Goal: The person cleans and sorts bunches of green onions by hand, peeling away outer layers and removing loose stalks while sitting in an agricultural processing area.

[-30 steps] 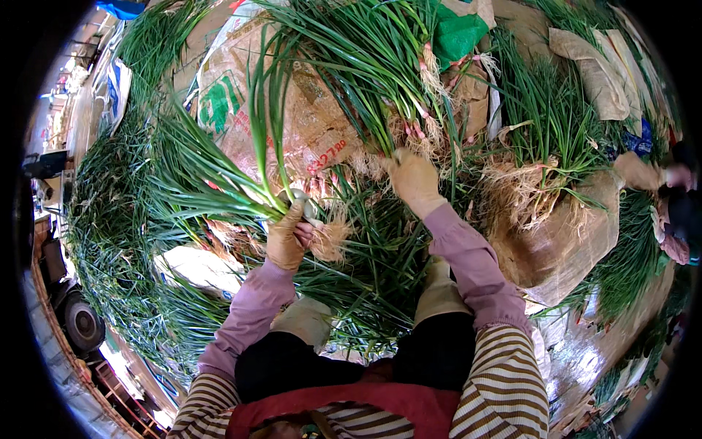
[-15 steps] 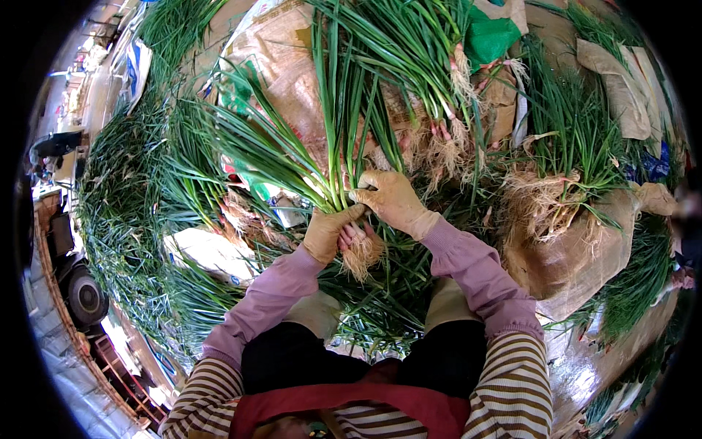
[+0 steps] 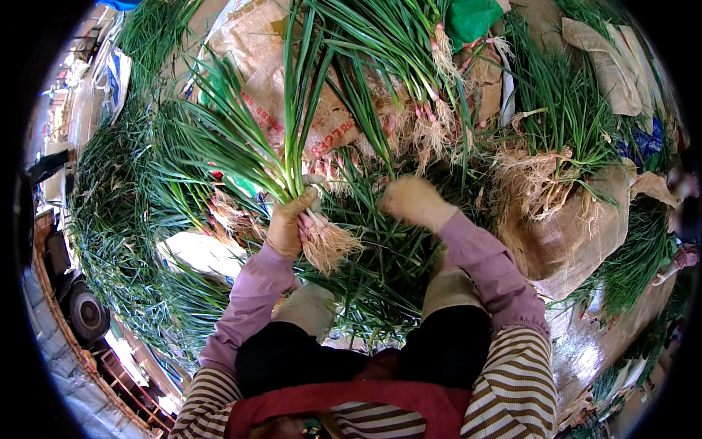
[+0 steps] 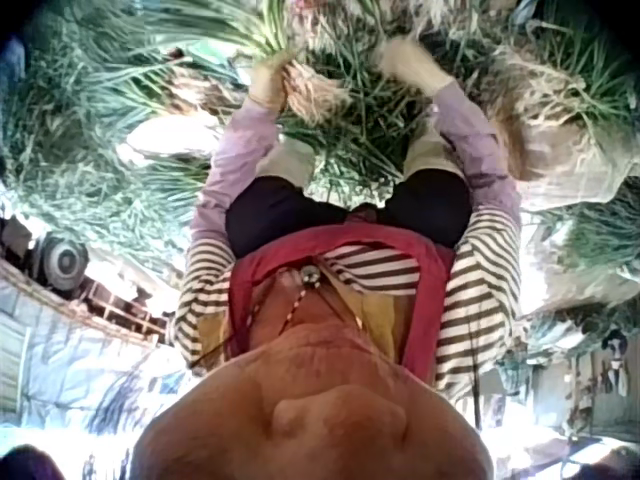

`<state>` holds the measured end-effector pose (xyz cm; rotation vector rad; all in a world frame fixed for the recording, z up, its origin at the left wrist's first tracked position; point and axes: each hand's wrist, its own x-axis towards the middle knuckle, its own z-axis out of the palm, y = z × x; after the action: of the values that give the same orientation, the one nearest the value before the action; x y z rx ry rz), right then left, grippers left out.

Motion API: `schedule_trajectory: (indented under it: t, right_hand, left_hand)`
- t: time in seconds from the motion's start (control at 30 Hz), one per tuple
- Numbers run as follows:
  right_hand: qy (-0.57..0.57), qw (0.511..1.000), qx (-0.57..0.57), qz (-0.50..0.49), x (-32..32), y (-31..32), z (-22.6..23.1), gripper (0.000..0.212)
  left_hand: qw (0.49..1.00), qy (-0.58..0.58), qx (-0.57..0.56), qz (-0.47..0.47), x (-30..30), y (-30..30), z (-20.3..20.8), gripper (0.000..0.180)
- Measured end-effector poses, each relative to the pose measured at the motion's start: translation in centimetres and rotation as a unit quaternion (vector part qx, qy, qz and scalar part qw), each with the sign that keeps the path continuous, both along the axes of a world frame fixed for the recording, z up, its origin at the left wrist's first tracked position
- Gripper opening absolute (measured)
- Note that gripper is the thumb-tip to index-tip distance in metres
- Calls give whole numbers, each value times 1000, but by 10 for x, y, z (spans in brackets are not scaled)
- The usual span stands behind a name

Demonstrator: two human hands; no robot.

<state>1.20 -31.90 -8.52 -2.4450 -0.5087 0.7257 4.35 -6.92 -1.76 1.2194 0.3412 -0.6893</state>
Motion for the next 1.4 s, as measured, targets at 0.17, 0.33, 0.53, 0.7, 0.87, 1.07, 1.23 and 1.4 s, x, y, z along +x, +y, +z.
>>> schedule_trajectory:
  t: [0.17, 0.33, 0.53, 0.7, 0.87, 1.07, 1.23, 1.4]
  right_hand:
    - [-1, 975, 29, -219, 38, -12, -29, 31]
    - [129, 897, 323, -273, 25, 22, 13, 28]
    - [-198, 929, 253, -182, 21, 57, 28, 24]
    - [-88, 957, 68, -270, 15, 17, -15, 29]
    - [37, 997, -60, -42, 32, -26, 3, 29]
    - [-320, 890, -143, -291, 115, -62, -5, 19]
    - [-223, 921, -67, -311, 112, -10, 14, 14]
    - [-96, 954, 235, -162, 39, 38, 60, 18]
  left_hand:
    - [996, 58, 55, -43, -3, 2, -16, 24]
    - [987, 73, 92, -107, -15, -9, -13, 30]
    - [991, 45, 79, -101, -20, -25, -6, 17]
    - [998, 45, 35, 21, -18, -32, 12, 11]
    - [994, -86, 45, 59, -10, -4, 28, 17]
    - [977, -160, 35, 134, -2, -17, 54, 26]
    - [996, -24, 86, 20, 0, -3, 22, 23]
    - [989, 79, 117, -38, 0, -23, 12, 28]
